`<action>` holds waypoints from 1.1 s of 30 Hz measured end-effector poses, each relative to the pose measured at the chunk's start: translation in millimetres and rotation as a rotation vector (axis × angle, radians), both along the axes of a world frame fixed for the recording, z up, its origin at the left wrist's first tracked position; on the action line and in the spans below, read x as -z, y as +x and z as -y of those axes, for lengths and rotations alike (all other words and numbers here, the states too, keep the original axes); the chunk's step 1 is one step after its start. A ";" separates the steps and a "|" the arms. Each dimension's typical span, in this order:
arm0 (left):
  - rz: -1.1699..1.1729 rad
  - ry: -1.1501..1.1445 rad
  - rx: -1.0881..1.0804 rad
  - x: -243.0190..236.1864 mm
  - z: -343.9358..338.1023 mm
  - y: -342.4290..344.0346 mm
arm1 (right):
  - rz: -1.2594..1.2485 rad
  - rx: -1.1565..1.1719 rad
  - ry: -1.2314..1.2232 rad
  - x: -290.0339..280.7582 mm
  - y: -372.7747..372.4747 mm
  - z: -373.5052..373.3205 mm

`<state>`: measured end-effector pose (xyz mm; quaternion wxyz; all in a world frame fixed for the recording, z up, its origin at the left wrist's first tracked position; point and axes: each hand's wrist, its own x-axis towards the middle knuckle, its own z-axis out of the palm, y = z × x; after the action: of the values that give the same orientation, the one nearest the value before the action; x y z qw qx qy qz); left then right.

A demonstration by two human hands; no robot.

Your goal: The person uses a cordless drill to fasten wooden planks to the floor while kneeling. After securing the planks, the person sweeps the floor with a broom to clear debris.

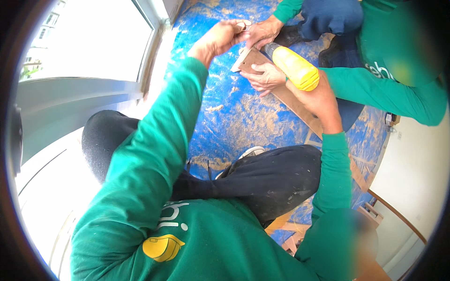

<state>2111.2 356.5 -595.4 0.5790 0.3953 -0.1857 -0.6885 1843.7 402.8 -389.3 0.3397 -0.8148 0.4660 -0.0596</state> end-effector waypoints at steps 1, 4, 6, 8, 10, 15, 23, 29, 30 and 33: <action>-0.218 -0.120 -0.146 -4.1 -7.1 -15.2 | 0.005 0.091 0.059 0.3 0.8 -2.5; -0.268 0.034 -0.172 -4.0 -25.9 -50.0 | 0.190 0.267 0.217 3.8 6.9 -12.5; -0.598 0.159 -0.161 3.4 -32.8 -63.8 | 0.255 0.302 0.237 4.4 9.7 -17.7; -0.795 0.244 -0.211 13.1 -39.8 -80.4 | 0.261 0.322 0.306 3.2 9.7 -21.2; -0.911 0.274 -0.263 21.6 -41.1 -87.7 | 0.277 0.330 0.374 2.2 8.2 -23.4; -1.020 0.298 -0.372 26.9 -40.0 -94.1 | 0.252 0.296 0.403 5.7 5.0 -27.5; -1.160 0.318 -0.439 11.3 -34.7 -95.8 | 0.214 0.346 0.388 6.3 9.8 -30.7; -1.153 0.258 -0.428 9.7 -34.8 -95.1 | 0.217 0.339 0.386 8.9 12.5 -30.9; -1.149 0.261 -0.429 10.4 -34.9 -94.7 | 0.195 0.345 0.384 10.0 11.6 -29.7; -1.137 0.239 -0.429 11.1 -32.2 -96.2 | 0.180 0.296 0.374 14.6 7.1 -25.9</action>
<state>2015.0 388.7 -606.4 0.6646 0.0572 0.3137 -0.6758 1850.8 428.7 -403.9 0.5121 -0.6522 0.5510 -0.0938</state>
